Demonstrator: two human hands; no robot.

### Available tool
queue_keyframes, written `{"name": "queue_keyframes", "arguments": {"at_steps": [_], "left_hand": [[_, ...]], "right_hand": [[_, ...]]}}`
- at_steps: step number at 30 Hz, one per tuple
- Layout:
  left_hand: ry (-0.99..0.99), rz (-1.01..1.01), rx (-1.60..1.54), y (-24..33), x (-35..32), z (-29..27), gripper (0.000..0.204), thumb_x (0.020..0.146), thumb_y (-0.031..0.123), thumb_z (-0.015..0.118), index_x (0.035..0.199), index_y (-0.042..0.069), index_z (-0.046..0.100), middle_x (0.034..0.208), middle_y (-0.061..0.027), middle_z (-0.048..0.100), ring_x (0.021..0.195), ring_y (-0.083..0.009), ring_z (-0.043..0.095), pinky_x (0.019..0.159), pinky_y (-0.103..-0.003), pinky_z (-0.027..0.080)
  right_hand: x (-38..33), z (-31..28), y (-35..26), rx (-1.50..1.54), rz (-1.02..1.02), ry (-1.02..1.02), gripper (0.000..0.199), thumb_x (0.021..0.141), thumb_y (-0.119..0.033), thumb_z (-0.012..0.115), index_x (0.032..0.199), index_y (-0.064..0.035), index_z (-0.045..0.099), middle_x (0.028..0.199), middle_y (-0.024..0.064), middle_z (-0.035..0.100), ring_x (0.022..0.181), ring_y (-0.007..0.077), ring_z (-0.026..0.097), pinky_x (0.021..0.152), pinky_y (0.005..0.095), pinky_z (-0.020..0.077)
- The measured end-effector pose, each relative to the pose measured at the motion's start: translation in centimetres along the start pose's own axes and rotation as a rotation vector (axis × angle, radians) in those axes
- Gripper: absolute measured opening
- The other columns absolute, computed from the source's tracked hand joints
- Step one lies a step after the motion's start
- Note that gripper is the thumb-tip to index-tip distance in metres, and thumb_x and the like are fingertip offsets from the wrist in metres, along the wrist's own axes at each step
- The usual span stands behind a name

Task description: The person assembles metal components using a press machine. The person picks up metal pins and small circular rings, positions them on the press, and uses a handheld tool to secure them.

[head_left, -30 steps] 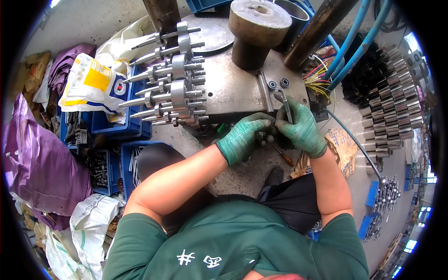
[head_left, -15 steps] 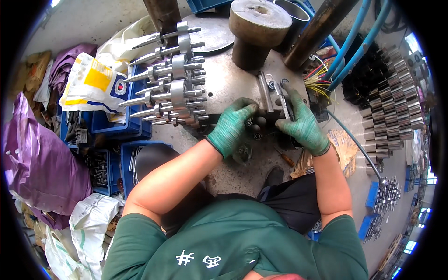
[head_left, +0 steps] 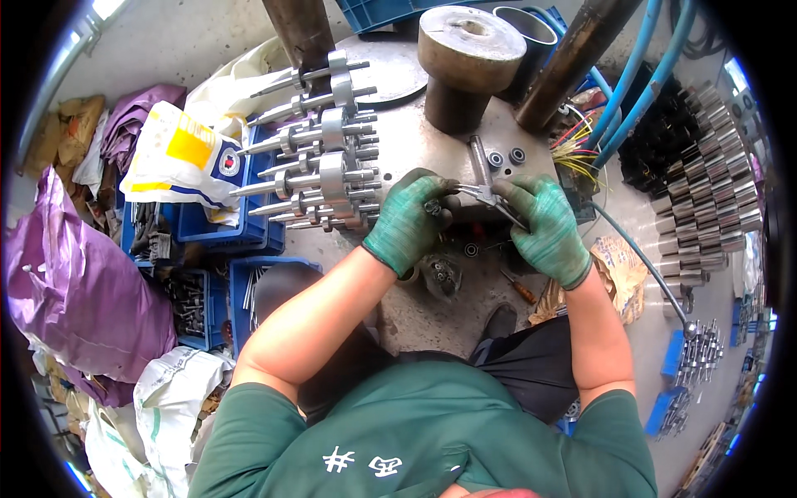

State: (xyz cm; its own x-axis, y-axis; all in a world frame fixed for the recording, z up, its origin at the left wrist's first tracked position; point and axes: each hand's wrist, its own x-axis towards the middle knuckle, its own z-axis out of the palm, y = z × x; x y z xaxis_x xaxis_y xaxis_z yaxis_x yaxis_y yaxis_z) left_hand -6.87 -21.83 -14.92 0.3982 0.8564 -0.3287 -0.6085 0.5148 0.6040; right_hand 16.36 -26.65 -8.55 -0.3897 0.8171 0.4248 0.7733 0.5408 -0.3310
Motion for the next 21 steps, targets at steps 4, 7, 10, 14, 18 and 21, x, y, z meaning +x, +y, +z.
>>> {"name": "queue_keyframes", "arguments": {"at_steps": [4,7,10,14,18,21], "left_hand": [[-0.007,-0.006,0.032,-0.2,-0.3,0.4,0.005,0.096,0.012,0.064,0.1,0.012,0.061,0.096,-0.0057,0.064,0.082,-0.0182,0.065,0.07,-0.03,0.051],[-0.022,-0.009,0.044,-0.3,-0.2,0.2,0.006,0.096,0.014,0.065,0.101,0.012,0.061,0.097,-0.0054,0.065,0.082,-0.0177,0.065,0.07,-0.031,0.051],[-0.006,0.011,0.124,-0.5,-0.2,0.2,0.008,0.096,0.016,0.064,0.103,0.011,0.061,0.098,-0.0057,0.065,0.082,-0.0182,0.066,0.071,-0.031,0.052],[0.044,0.014,0.083,-0.4,-0.4,0.6,0.013,0.097,0.017,0.064,0.107,0.009,0.061,0.103,-0.0093,0.066,0.091,-0.0226,0.067,0.078,-0.034,0.053],[0.027,0.04,-0.056,-1.9,-0.1,1.2,0.025,0.093,0.005,0.058,0.117,0.0,0.056,0.119,-0.0178,0.062,0.113,-0.0313,0.064,0.098,-0.041,0.055],[0.02,-0.007,-0.042,-3.9,-0.2,0.7,0.045,0.08,-0.015,0.044,0.124,-0.006,0.049,0.129,-0.0218,0.055,0.122,-0.0357,0.061,0.105,-0.045,0.055]], "right_hand": [[-0.1,0.0,-0.1,-0.023,-0.003,-0.006,0.06,0.066,0.004,0.068,0.124,-0.0095,0.071,0.117,0.0139,0.069,0.107,0.0375,0.063,0.095,0.0461,0.0518],[0.0,0.1,0.0,-0.031,-0.008,-0.02,0.06,0.066,0.004,0.068,0.125,-0.0096,0.071,0.117,0.0144,0.069,0.106,0.038,0.063,0.094,0.0466,0.0525],[0.0,0.1,0.1,-0.055,-0.014,-0.027,0.06,0.067,0.004,0.069,0.126,-0.0093,0.071,0.117,0.0146,0.069,0.106,0.038,0.063,0.093,0.0471,0.053],[0.2,0.2,0.1,-0.016,0.016,-0.058,0.06,0.069,0.004,0.068,0.128,-0.0087,0.07,0.114,0.0166,0.07,0.102,0.0378,0.065,0.091,0.0456,0.0544],[0.8,1.9,0.8,0.4,0.225,0.02,0.058,0.075,0.004,0.063,0.132,-0.0075,0.069,0.107,0.0203,0.07,0.096,0.0369,0.069,0.086,0.0426,0.0561],[3.7,2.9,-0.2,0.511,0.319,0.004,0.056,0.08,0.0,0.06,0.135,-0.005,0.067,0.109,0.0223,0.073,0.097,0.0318,0.073,0.086,0.0396,0.0576]]}}
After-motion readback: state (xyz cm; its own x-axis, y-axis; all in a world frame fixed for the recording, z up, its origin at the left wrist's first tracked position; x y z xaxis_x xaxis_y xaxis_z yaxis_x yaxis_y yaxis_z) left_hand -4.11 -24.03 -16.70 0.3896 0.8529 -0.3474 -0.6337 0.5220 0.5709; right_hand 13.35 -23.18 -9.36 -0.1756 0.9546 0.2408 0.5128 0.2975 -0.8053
